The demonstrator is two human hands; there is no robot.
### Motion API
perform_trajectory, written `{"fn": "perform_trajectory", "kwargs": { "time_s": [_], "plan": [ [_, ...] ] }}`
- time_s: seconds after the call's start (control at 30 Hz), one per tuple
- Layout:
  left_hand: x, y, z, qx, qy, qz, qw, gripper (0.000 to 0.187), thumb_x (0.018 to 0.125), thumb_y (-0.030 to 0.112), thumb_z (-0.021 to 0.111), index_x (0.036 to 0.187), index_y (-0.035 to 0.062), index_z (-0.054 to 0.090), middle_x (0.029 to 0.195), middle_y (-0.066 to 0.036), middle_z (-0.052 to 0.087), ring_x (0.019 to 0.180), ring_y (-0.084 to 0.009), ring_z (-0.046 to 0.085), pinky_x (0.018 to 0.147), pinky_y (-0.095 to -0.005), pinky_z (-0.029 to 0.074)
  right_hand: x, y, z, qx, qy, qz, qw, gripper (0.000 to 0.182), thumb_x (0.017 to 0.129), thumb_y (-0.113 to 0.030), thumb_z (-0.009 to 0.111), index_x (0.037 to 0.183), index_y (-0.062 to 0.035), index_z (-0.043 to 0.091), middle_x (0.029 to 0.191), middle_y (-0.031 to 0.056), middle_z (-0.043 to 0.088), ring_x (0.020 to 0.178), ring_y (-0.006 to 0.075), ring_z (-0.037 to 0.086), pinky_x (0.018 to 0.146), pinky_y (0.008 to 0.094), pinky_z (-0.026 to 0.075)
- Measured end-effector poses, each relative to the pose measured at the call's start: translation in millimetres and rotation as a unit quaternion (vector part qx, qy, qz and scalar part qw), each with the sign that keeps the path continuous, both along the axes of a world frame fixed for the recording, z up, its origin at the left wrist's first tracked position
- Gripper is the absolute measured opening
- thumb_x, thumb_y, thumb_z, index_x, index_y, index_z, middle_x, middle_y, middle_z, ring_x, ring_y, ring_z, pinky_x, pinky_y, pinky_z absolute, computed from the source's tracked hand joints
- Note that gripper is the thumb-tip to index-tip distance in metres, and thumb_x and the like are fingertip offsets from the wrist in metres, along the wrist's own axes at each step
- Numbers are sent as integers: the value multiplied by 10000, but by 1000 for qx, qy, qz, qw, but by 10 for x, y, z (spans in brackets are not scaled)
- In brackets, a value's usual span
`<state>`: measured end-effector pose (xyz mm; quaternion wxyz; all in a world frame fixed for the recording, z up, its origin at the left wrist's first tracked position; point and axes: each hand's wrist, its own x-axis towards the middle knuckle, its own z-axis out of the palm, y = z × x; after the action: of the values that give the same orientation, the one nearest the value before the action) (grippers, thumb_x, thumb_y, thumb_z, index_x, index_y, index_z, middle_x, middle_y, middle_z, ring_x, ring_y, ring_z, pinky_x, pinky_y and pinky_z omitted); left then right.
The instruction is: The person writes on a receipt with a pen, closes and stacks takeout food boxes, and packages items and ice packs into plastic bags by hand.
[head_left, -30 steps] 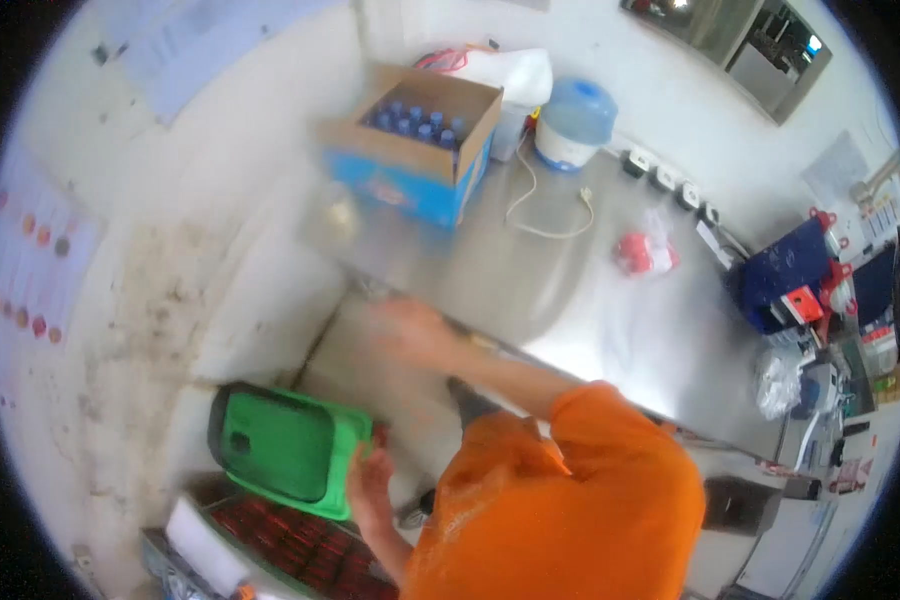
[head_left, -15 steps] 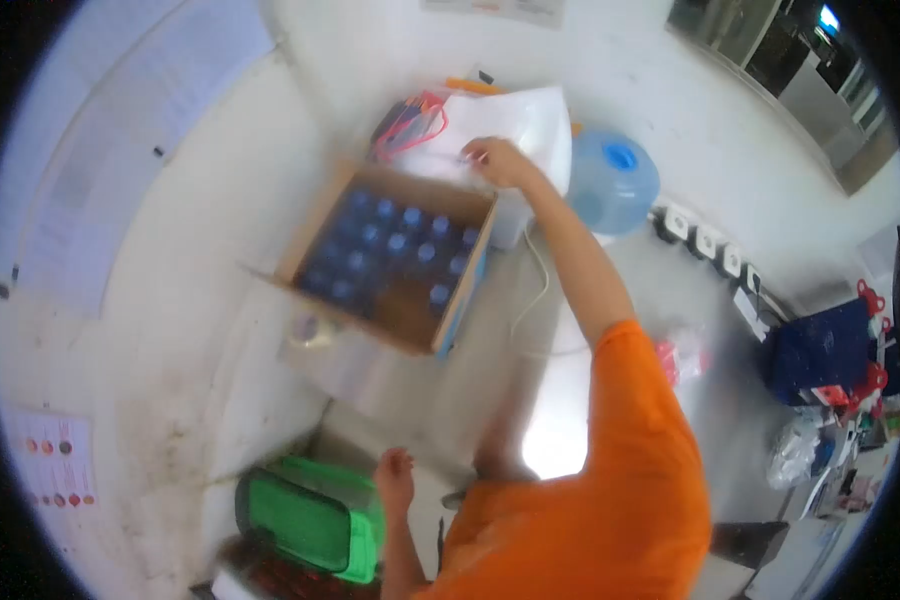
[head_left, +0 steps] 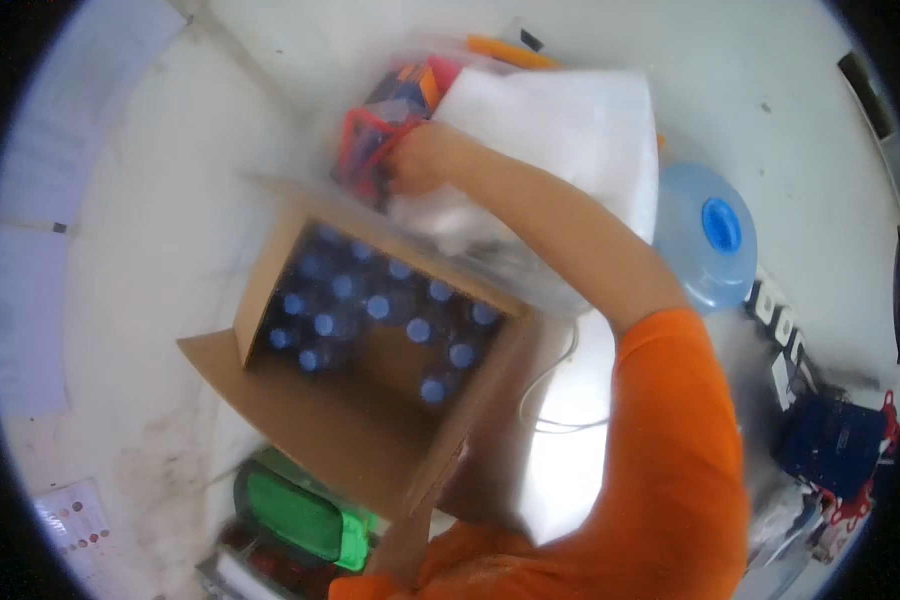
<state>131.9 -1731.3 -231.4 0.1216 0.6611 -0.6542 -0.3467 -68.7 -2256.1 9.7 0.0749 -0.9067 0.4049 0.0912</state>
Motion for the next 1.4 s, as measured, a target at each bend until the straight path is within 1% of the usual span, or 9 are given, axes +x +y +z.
{"fn": "perform_trajectory", "kwargs": {
  "time_s": [0.23,0.37,0.57,0.93,1.03,1.13,1.23,1.3,1.4],
  "plan": [
    [318,391,-829,26,171,12,985,159,887,104,511,1038,55,520,793,-221,557,675,-340,592,633,-372,504,-360,88,451,133,93,57,985,709,775,-474,677,1377,-146,495,1320,147,571,1202,288,565,1007,408,443],
    [89,106,-199,54,9,2,999,143,883,145,521,1010,79,525,765,-184,576,649,-351,587,620,-413,503,-1179,522,616,110,26,123,986,860,720,-448,768,1454,-180,408,1358,169,525,1252,291,527,1046,406,409],
    [41,-75,104,-91,-78,-31,992,103,866,162,547,961,122,559,752,-115,627,642,-347,616,556,-459,498,-1151,952,595,-58,-119,-16,991,232,861,-301,654,1017,-131,683,840,125,668,864,337,624,835,468,463],
    [81,204,-339,-25,-12,37,999,84,890,169,540,953,125,573,811,-123,639,720,-351,629,655,-432,521,-1479,634,1498,-382,-195,-394,813,161,875,-241,609,865,-91,665,818,141,662,778,352,633,727,474,485],
    [46,96,-116,-12,-43,15,999,85,890,168,540,953,122,573,811,-123,638,723,-349,629,660,-430,521,-810,982,938,-31,-193,-118,974,177,882,-199,575,911,-58,678,819,193,664,788,364,641,750,479,495],
    [44,33,-29,-5,-52,1,999,86,890,166,540,953,120,574,811,-122,637,726,-347,628,665,-429,520,-645,711,-163,85,-55,108,989,254,896,-206,555,1056,-44,667,1083,203,659,1002,374,618,916,454,471],
    [57,3,17,-2,-57,-9,998,87,890,165,540,954,117,575,810,-122,636,729,-345,628,669,-427,519,-377,831,104,186,-219,16,958,343,882,-225,537,1103,-4,679,1243,231,604,1170,390,561,1017,453,433],
    [46,3,34,-2,-58,-10,998,88,890,165,540,954,116,575,810,-121,635,731,-343,628,673,-426,519,50,360,268,371,-47,17,927,365,888,-273,545,1097,-7,683,1232,222,617,1143,392,577,1006,453,439],
    [34,11,35,-6,-62,-16,998,89,890,163,540,954,113,576,810,-121,634,734,-341,628,677,-425,518,57,266,0,263,-27,70,962,394,873,-339,591,1073,-16,694,1173,213,651,1093,383,605,977,447,456]
  ]
}}
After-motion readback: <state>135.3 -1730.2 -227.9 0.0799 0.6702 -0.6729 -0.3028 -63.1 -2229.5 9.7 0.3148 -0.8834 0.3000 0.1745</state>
